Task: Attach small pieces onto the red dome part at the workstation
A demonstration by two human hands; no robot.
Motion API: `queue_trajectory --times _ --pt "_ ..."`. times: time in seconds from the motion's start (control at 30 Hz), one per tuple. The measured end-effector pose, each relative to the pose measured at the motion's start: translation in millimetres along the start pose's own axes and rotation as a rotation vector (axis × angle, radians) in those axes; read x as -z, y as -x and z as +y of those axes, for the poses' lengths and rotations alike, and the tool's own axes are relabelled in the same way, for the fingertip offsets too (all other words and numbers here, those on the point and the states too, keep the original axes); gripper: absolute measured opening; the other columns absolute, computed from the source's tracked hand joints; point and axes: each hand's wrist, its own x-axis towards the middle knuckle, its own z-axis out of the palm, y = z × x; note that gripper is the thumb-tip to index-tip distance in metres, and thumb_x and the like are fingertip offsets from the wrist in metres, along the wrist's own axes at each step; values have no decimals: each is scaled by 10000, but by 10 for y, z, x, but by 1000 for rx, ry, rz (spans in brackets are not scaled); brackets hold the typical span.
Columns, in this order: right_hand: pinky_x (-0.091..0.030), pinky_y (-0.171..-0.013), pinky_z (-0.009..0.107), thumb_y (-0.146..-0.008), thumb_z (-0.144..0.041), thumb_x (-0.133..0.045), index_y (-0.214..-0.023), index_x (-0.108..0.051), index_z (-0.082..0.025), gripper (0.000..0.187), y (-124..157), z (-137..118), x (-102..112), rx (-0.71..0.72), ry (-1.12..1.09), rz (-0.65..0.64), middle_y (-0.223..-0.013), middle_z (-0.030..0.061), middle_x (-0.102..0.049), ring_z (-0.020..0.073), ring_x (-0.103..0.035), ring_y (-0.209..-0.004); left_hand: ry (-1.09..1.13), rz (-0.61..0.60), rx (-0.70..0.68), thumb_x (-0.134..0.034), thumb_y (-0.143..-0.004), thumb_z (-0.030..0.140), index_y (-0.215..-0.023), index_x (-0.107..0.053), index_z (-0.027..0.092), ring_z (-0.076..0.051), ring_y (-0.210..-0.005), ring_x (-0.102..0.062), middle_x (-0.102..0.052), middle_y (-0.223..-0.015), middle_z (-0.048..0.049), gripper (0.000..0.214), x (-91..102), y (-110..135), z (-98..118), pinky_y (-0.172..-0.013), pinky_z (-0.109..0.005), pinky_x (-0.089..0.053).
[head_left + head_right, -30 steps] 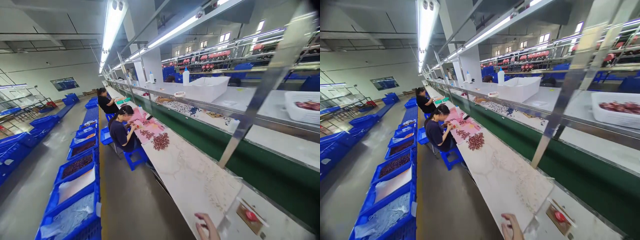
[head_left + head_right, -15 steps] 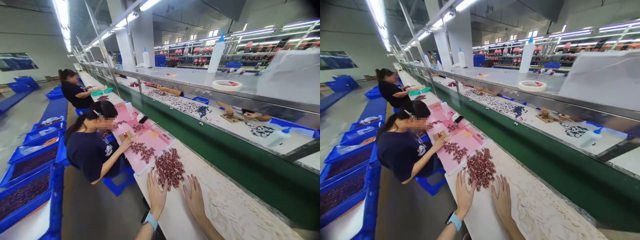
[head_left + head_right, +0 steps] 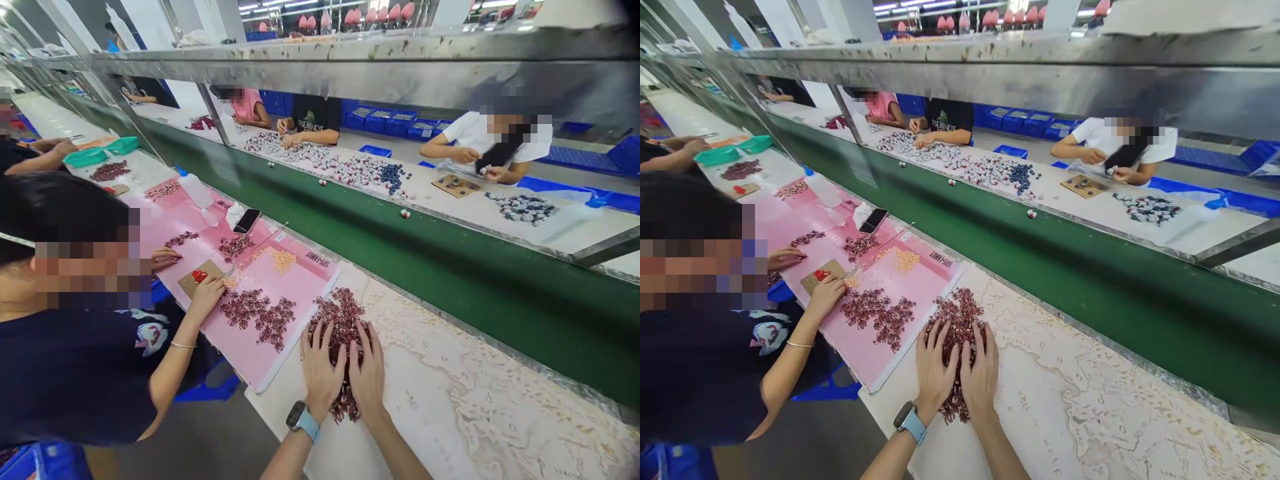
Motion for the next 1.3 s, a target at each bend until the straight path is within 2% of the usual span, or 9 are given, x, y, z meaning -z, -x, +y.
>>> queue_trajectory --times 0.2,0.37,0.63,0.77,0.87,1.03,1.2,1.3 --pt "-405 -1167 583 -1058 -520 -545 -1368 -633 -192 460 28 -56 -29 -91 -202 14 -1477 124 -576 303 -536 -1376 183 -11 16 -521 -1041 318 -1441 -548 219 -263 -1406 -497 -565 -1468 -96 413 -125 44 117 -1262 -600 -314" --pt "-464 -1118 554 -1051 -553 -549 -1314 -660 -172 476 23 -38 41 -238 -413 25 -1360 123 -663 279 -623 -1272 441 4 96 -478 -1063 384 -1393 -588 202 -244 -1361 -549 -599 -1420 -106 394 -278 96 304 -1206 -548 -426" --pt "-497 -1100 548 -1005 -457 -674 -1257 -688 -153 395 -25 -36 99 -499 -725 89 -1329 115 -689 277 -647 -1254 718 47 221 -584 -1012 459 -1285 -672 177 -249 -1371 -555 -607 -1423 -110 402 -370 123 529 -1222 -552 -427" --pt "-524 -1083 539 -1000 -441 -685 -1277 -687 -151 402 -38 -66 229 -641 -829 131 -1345 120 -690 274 -663 -1244 784 39 258 -634 -988 447 -1213 -711 159 -238 -1324 -598 -630 -1401 -112 373 -404 121 671 -1200 -534 -459" --pt "-558 -1053 516 -952 -478 -728 -1291 -698 -151 472 -46 -116 433 -744 -871 163 -1349 130 -697 278 -679 -1224 800 30 275 -657 -979 408 -1198 -723 161 -233 -1322 -603 -640 -1394 -107 336 -412 146 864 -1203 -529 -459" --pt "-654 -868 396 -710 -606 -854 -1328 -720 -185 760 -64 -189 949 -894 -900 252 -1351 107 -716 313 -726 -1120 788 12 257 -686 -958 281 -1152 -756 179 -210 -1275 -627 -680 -1331 -84 230 -377 266 1400 -1184 -501 -480" --pt "-659 -710 317 -660 -583 -884 -1337 -722 -203 793 3 -165 1641 -931 -935 342 -1315 98 -736 286 -765 -1002 795 -10 231 -694 -934 203 -1135 -769 201 -199 -1241 -647 -702 -1293 -72 214 -452 545 2056 -1160 -483 -507" --pt "-651 -673 335 -667 -585 -884 -1348 -718 -196 802 196 -73 2170 -932 -942 393 -1188 103 -785 280 -783 -876 830 -63 182 -694 -941 217 -1125 -767 187 -196 -1224 -660 -712 -1272 -75 200 -588 875 2450 -1144 -473 -522"
